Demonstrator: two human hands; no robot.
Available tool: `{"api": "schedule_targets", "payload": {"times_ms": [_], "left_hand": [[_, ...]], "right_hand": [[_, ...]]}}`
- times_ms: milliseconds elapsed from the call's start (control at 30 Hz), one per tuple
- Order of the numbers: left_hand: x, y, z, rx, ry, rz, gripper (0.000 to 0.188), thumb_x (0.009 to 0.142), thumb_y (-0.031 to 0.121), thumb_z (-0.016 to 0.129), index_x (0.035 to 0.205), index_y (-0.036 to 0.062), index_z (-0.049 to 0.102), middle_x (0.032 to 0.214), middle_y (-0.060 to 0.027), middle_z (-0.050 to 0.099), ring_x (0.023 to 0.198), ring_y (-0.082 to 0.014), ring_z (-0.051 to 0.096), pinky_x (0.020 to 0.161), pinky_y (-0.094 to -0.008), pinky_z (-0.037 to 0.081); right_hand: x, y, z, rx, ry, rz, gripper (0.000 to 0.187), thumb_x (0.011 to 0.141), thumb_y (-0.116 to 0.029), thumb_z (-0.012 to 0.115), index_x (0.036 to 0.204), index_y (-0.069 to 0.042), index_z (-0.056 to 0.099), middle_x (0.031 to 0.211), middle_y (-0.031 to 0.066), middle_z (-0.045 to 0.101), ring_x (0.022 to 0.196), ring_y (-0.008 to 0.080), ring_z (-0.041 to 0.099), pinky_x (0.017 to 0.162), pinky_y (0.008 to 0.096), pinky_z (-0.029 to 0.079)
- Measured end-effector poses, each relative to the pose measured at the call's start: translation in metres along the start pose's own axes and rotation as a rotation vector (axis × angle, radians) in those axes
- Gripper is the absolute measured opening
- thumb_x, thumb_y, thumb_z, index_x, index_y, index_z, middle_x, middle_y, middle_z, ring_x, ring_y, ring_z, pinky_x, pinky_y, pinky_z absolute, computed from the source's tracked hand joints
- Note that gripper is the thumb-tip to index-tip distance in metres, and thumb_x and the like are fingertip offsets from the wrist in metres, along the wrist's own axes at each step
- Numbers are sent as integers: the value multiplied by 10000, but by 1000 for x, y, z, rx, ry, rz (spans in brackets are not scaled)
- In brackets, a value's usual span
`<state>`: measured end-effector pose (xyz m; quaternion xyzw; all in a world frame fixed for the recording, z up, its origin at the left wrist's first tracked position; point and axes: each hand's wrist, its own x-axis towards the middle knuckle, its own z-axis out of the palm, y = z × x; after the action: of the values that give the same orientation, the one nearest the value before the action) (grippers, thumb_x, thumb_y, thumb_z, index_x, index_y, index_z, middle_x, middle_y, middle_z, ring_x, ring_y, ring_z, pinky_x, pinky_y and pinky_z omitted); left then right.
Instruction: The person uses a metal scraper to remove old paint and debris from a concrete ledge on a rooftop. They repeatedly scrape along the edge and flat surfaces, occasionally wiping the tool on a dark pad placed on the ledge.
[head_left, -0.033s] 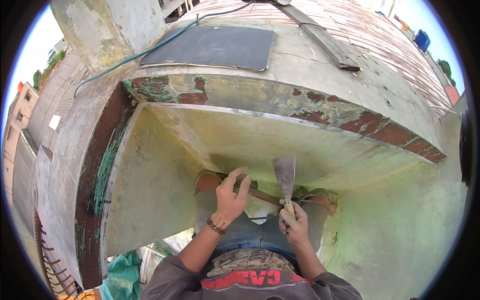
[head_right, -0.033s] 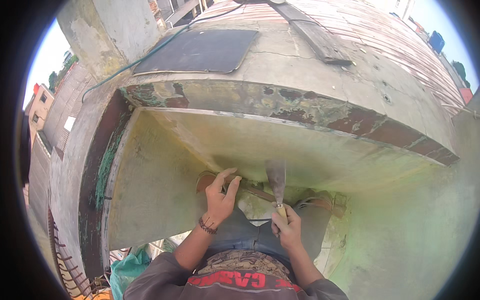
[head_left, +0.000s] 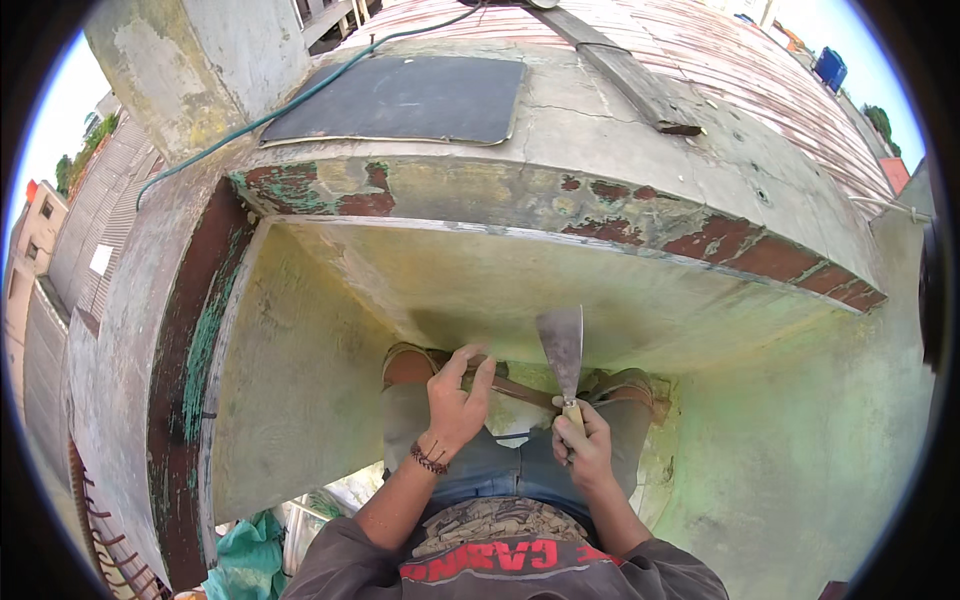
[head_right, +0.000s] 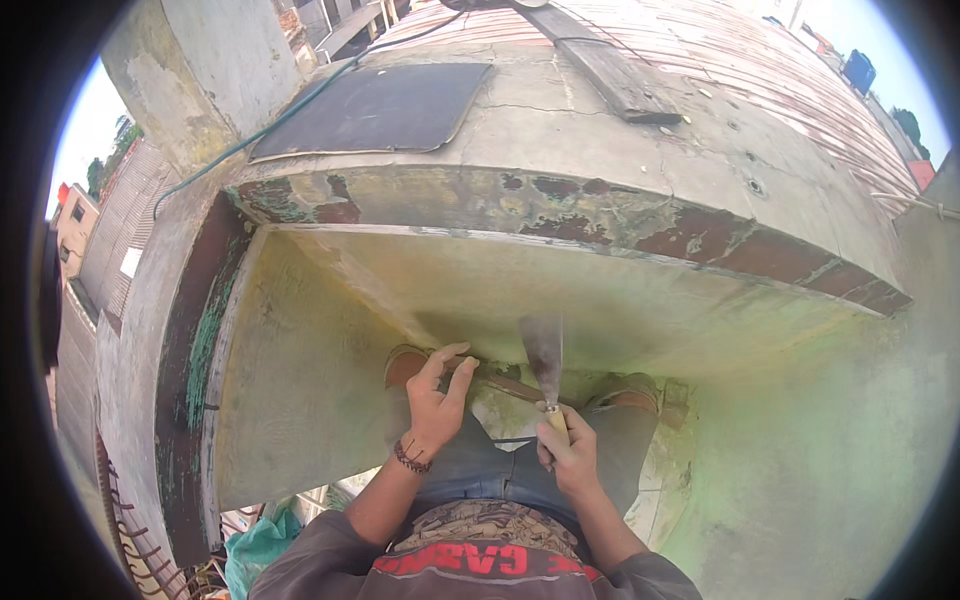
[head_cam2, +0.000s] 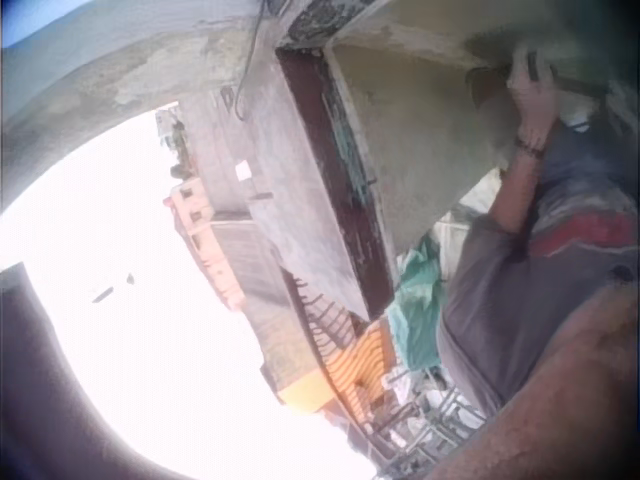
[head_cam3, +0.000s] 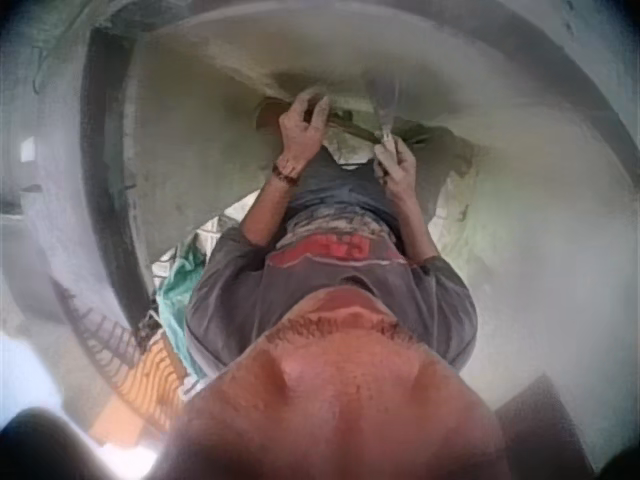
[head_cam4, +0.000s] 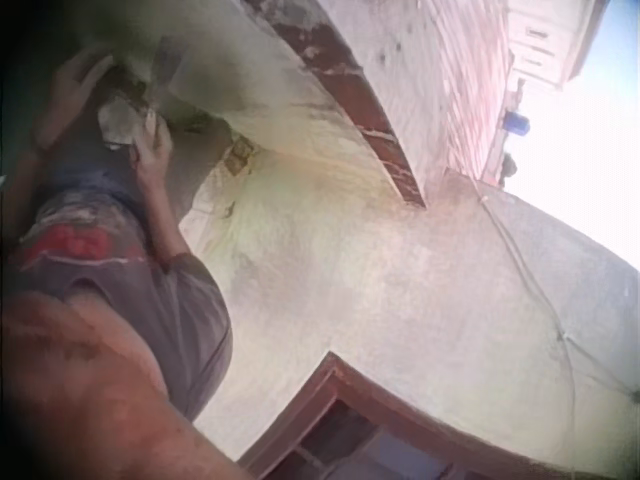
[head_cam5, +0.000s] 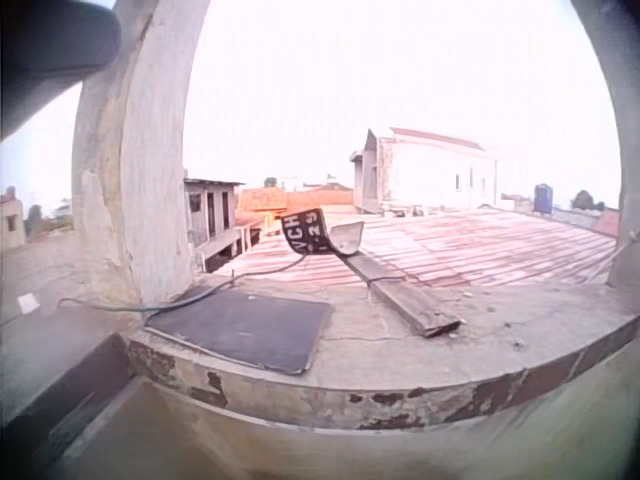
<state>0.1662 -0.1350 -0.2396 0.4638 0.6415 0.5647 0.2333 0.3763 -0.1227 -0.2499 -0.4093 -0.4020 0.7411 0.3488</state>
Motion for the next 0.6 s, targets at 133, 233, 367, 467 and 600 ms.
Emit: {"api": "schedule_targets", "payload": {"times_ms": [133,233,367,467,600], "left_hand": [[6,13,14,-25,-219,23,303,1000,144,587,1257,-15,599,1045,-176,726,863,-211,702,785,-327,538],[6,38,24,-208,-442,-47,500,1057,380,486,1299,-52,559,1144,-157,697,1015,-156,660,815,-286,531],[-5,55,40,-446,-702,33,844,1008,657,340,1422,-78,361,1266,-211,606,1035,-215,648,825,-330,554],[-1,55,50,-574,-629,48,824,1015,640,350,1437,-67,329,1240,-213,619,1017,-194,650,794,-285,549],[-2,72,34,-450,-660,-143,740,1036,590,358,1399,-54,384,1213,-206,632,1015,-213,653,846,-299,537]], "right_hand": [[0,-13,0,45,-32,-92,362,956,-177,645,1238,26,545,738,35,543,531,97,484,456,243,366],[-5,-19,4,45,-93,-148,376,978,-236,624,1250,9,536,752,49,567,549,102,503,475,242,384],[-15,-34,44,266,-67,-355,420,1040,-278,544,1341,10,495,891,26,597,630,82,532,508,222,411],[-6,-33,46,246,-82,-435,426,1053,-290,508,1367,-3,480,940,28,598,660,84,542,519,223,422],[-6,-45,45,294,-118,-357,404,1070,-322,462,1325,-9,491,878,18,580,659,75,533,511,224,410]]}}
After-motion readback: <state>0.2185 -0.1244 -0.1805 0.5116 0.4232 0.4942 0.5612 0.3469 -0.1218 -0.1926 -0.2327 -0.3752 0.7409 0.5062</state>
